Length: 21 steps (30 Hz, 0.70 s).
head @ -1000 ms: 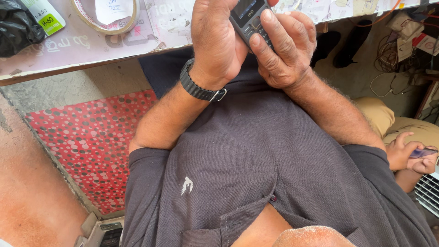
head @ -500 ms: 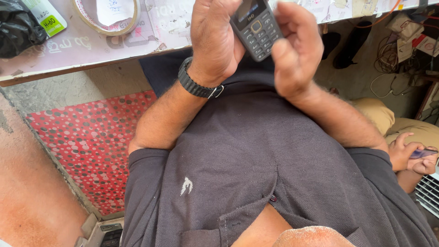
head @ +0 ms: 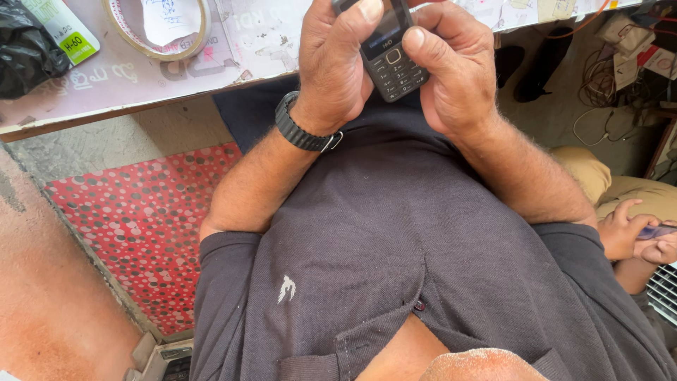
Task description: The person disassembles a feature phone by removing the back cover and battery, then reassembles it by inserting the battery and snapping the back cover back on. The person presses buttons to test the device after reassembly.
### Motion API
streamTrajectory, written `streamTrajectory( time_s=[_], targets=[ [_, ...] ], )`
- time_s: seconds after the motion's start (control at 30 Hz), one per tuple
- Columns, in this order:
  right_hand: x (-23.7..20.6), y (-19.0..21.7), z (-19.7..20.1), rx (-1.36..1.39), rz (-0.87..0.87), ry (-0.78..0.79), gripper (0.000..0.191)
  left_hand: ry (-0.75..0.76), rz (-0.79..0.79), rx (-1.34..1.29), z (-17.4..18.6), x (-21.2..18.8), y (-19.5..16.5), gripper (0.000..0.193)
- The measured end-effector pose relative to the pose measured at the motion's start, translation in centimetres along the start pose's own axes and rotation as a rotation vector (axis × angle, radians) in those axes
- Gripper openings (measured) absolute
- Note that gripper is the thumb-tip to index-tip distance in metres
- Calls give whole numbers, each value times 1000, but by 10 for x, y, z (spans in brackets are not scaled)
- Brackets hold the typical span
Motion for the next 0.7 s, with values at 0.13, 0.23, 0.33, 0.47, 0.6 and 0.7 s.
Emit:
streamTrajectory(
  time_s=[0.13, 0.23, 0.33, 0.47, 0.6, 0.7],
  targets=[
    [-4, -1, 1, 0, 16, -25, 14, 23, 14, -9, -2, 0, 1, 15],
    [-6, -5, 1, 7, 16, -44, 16, 42, 19, -10, -3, 0, 1, 17],
    [-7, -5, 0, 7, 38, -49, 19, 57, 28, -8, -3, 1, 2, 19],
    [-8, -5, -1, -6, 61, -32, 20, 64, 32, -5, -3, -1, 1, 22],
    [-7, -4, -1, -6, 61, -19, 18, 69, 32, -3, -2, 0, 2, 22],
    [-6, -4, 1, -7, 46, -30, 21, 66, 31, -9, -2, 0, 2, 21]
  ],
)
Point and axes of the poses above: each hand's wrist, its own x-axis towards the middle knuckle, its own z-axis out of the back of the hand, y = z × x, the point moved 7 cm from there along x, towards the middle knuckle, and after that the axes turned 15 degrees about y, right-handed, at the moved point
